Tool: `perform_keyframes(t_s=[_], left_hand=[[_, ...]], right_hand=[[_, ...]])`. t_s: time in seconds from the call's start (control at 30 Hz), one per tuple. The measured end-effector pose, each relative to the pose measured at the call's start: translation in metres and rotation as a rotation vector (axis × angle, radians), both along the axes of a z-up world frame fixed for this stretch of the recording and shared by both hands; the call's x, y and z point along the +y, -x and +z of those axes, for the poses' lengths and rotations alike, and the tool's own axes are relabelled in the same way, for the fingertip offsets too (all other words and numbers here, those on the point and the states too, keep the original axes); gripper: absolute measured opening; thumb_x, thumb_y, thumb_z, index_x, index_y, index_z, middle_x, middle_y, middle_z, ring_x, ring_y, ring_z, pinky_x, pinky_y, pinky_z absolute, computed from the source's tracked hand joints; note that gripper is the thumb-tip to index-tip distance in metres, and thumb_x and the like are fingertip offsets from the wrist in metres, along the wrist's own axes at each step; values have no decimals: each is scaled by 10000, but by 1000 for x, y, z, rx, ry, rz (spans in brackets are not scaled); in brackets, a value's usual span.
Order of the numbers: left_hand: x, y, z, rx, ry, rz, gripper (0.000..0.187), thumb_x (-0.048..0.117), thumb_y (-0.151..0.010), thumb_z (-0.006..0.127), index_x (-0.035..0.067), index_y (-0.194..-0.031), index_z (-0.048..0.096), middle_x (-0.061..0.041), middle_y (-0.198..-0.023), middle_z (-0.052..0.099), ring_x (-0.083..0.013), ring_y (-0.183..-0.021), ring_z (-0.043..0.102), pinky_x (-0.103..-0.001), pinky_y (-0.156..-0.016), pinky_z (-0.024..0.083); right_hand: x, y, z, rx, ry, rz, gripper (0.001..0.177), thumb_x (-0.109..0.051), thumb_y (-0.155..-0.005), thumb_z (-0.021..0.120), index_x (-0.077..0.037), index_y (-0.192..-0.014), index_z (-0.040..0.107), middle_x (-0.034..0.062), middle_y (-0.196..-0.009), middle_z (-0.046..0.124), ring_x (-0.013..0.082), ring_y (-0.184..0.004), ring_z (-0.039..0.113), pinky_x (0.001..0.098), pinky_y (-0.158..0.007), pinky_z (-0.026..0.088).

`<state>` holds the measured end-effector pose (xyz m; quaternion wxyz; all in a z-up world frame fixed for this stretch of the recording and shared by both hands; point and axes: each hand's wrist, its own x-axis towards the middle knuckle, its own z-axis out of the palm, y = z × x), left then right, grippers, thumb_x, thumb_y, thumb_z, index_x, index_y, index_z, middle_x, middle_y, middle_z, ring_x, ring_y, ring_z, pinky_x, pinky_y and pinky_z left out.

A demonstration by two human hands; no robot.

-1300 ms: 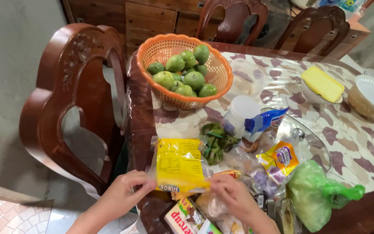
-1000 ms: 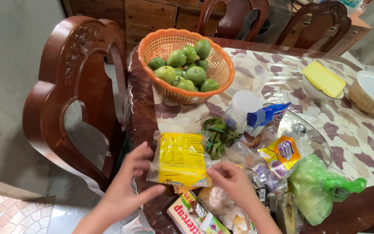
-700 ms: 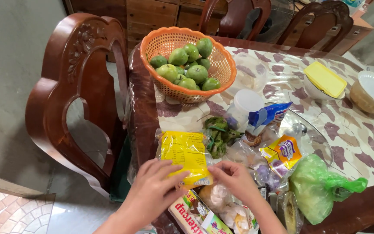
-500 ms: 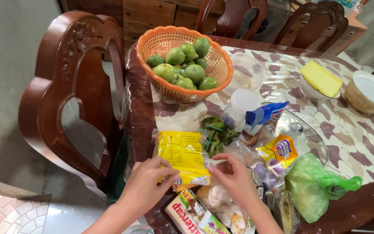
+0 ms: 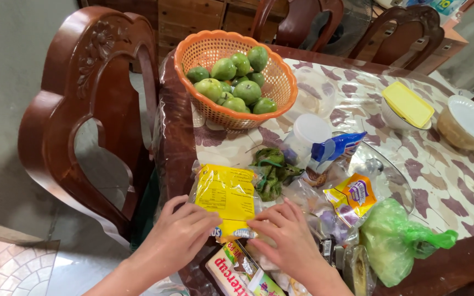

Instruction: The person is moving various food items and frozen goods from a dining table into a nearby refrigerator.

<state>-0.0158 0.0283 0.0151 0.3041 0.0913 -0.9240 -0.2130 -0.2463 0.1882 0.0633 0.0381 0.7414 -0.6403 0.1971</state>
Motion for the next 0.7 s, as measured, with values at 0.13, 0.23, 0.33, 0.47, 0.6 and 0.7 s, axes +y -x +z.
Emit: perform_keyframes(t_s=[0.13, 0.23, 0.33, 0.47, 0.6, 0.7], left_hand=[[-5, -5, 17, 118, 168, -44, 406, 374, -835, 743, 91, -1121, 691, -46, -1138, 691, -253, -1122, 597, -491, -1068, 341], [-10, -9, 20, -25, 172, -54, 272, 285, -834, 752, 120, -1050, 746, -53, -978, 657, -268, -1029, 594, -468, -973, 369], [-17, -6, 8, -111, -89, -28, 182, 261, -870, 737, 165, -1013, 793, -21, -872, 666, -204, -922, 612, -407, -957, 387], [-25, 5, 3, -113, -472, 133, 164, 191, -890, 718, 84, -1002, 770, -36, -794, 725, -214, -717, 675, -368, -741, 500], [-35, 12, -2, -202, -921, 128, 198, 154, -930, 695, 31, -1072, 632, -145, -673, 668, -210, -610, 696, -321, -538, 517], [-27, 8, 15, -252, -717, 180, 220, 130, -938, 621, 75, -1143, 677, -117, -780, 671, -235, -647, 694, -334, -652, 543]], right_hand=[[-4, 9, -1, -47, -114, -8, 403, -239, -881, 734, -83, -1252, 719, 62, -944, 684, 248, -986, 648, 546, -1146, 318], [-8, 21, -6, -58, -146, 16, 169, -199, -914, 694, -118, -1049, 754, 19, -923, 722, 234, -934, 685, 521, -1120, 363], [-12, 35, -15, -294, -257, -58, 168, -215, -948, 673, -97, -1028, 762, 66, -892, 684, 278, -898, 626, 403, -849, 481], [-21, 45, -26, -415, -366, -94, 204, -244, -988, 633, -59, -990, 721, 70, -901, 670, 247, -934, 581, 371, -853, 482], [-28, 34, -18, -846, -548, -429, 238, -245, -949, 661, -160, -1170, 642, 46, -973, 668, 267, -964, 625, 363, -877, 531], [-22, 35, -22, -434, -412, -231, 184, -241, -927, 614, -134, -995, 747, 22, -983, 673, 224, -1045, 570, 345, -919, 491]])
